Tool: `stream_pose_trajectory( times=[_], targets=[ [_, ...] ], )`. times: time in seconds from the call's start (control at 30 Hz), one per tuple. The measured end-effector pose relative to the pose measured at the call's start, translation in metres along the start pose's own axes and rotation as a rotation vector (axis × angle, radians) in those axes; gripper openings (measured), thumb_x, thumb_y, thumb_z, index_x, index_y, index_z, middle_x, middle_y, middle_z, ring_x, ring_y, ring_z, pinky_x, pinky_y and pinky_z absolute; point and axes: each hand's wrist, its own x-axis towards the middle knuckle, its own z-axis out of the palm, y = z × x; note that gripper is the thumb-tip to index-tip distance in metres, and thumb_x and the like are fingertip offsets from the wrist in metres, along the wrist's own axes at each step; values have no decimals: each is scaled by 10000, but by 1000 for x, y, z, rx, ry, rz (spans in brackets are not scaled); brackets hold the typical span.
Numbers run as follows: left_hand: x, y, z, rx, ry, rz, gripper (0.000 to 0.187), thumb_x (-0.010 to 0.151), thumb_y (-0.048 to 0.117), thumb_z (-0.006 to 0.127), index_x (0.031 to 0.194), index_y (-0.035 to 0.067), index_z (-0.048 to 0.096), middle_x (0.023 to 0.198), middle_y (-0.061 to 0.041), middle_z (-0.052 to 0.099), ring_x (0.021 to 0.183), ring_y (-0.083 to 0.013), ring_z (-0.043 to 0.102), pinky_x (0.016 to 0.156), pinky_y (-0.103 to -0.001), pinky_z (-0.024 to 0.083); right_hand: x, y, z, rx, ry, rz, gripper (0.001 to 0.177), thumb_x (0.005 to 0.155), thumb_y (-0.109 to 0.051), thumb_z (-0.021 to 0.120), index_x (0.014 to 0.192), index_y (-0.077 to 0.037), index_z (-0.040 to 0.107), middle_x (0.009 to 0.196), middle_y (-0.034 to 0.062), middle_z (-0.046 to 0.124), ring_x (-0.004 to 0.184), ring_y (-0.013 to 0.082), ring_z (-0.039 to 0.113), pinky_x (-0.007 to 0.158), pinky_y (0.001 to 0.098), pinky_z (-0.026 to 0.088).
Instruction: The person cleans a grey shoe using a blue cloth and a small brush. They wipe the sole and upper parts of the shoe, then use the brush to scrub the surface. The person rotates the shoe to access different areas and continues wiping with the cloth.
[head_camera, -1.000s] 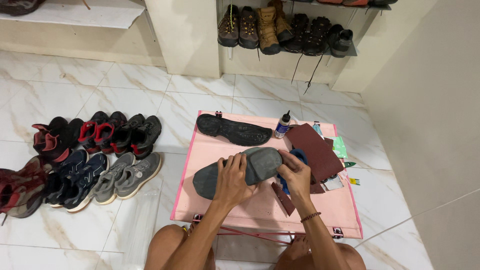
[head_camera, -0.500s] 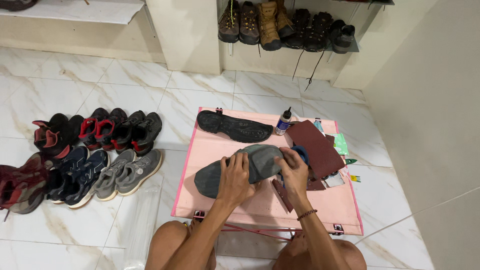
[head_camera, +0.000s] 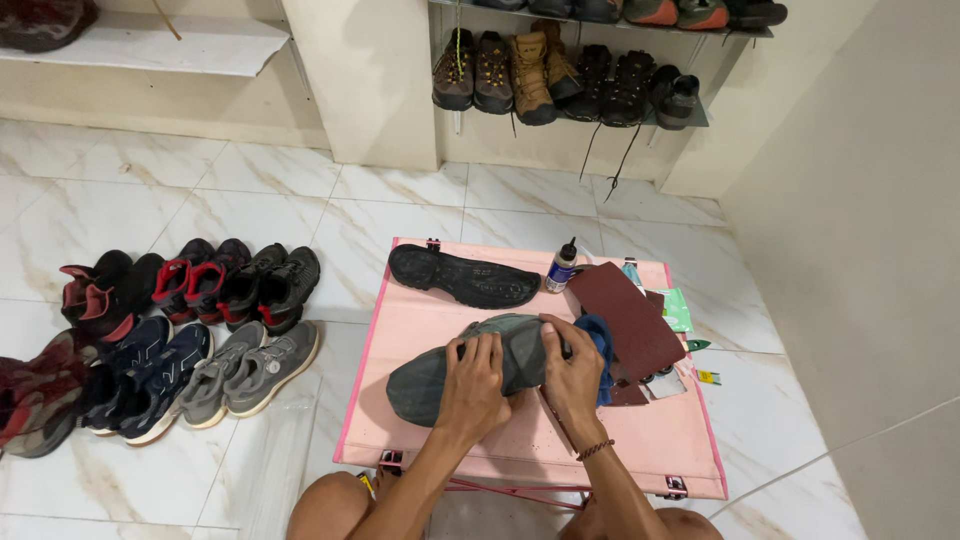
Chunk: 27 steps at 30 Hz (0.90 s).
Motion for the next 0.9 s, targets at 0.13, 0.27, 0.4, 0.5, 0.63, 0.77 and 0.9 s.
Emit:
stream_pose_trajectory(
  times=[0.13,0.27,0.4,0.5,0.63,0.77,0.9],
  targets=[
    [1,2,2,41,69,4,832,662,77,695,1461,-128,586,1203,-201,596,1077,-348,580,1084,-566,406,4,-4,-3,66,3,53,276,1079,-371,685,1216,-261,898,1240,97,834,1234,321,758,1076,454,574],
    [-2,1,8,56,114,-1,824,650,101,739,1432,-119,601,1204,-179,612,1092,-379,589,1081,-560,435,-5,-21,-7,-17,-44,45,341,913,-473,838,1175,-256,865,1223,52,790,1189,250,733,1060,423,569],
    [-1,4,5,60,130,12,806,652,95,726,1420,-118,602,1194,-181,606,1086,-380,579,1072,-566,432,3,-3,-4,-34,-57,-1,248,993,-427,756,1147,-279,881,1222,72,812,1193,279,739,1021,457,566],
    [-1,2,9,82,125,8,761,679,119,744,1397,-90,603,1173,-162,596,1050,-358,576,1046,-551,437,7,6,-3,-4,-65,60,310,1074,-416,625,1172,-288,891,1219,49,806,1156,284,743,965,468,581],
    [0,-5,18,50,109,-46,925,693,343,853,1461,-85,564,1247,-187,618,1149,-366,581,1074,-556,427,9,5,-7,397,-28,343,353,1131,-294,572,1306,-161,848,1399,52,823,1337,232,735,1014,454,618],
    [1,-7,24,-42,185,-166,1014,885,683,875,1467,-83,555,1278,-222,612,1194,-374,582,1062,-540,465,6,0,-6,701,-13,483,404,1088,-232,658,1415,-34,788,1465,152,783,1368,314,740,1124,504,661],
    [2,-3,16,-71,168,-225,1006,772,542,942,1461,-49,509,1256,-188,567,1174,-379,550,1078,-532,443,3,5,-3,526,-40,309,504,999,-369,723,1401,-78,813,1408,129,827,1294,281,790,1012,449,720]
  ],
)
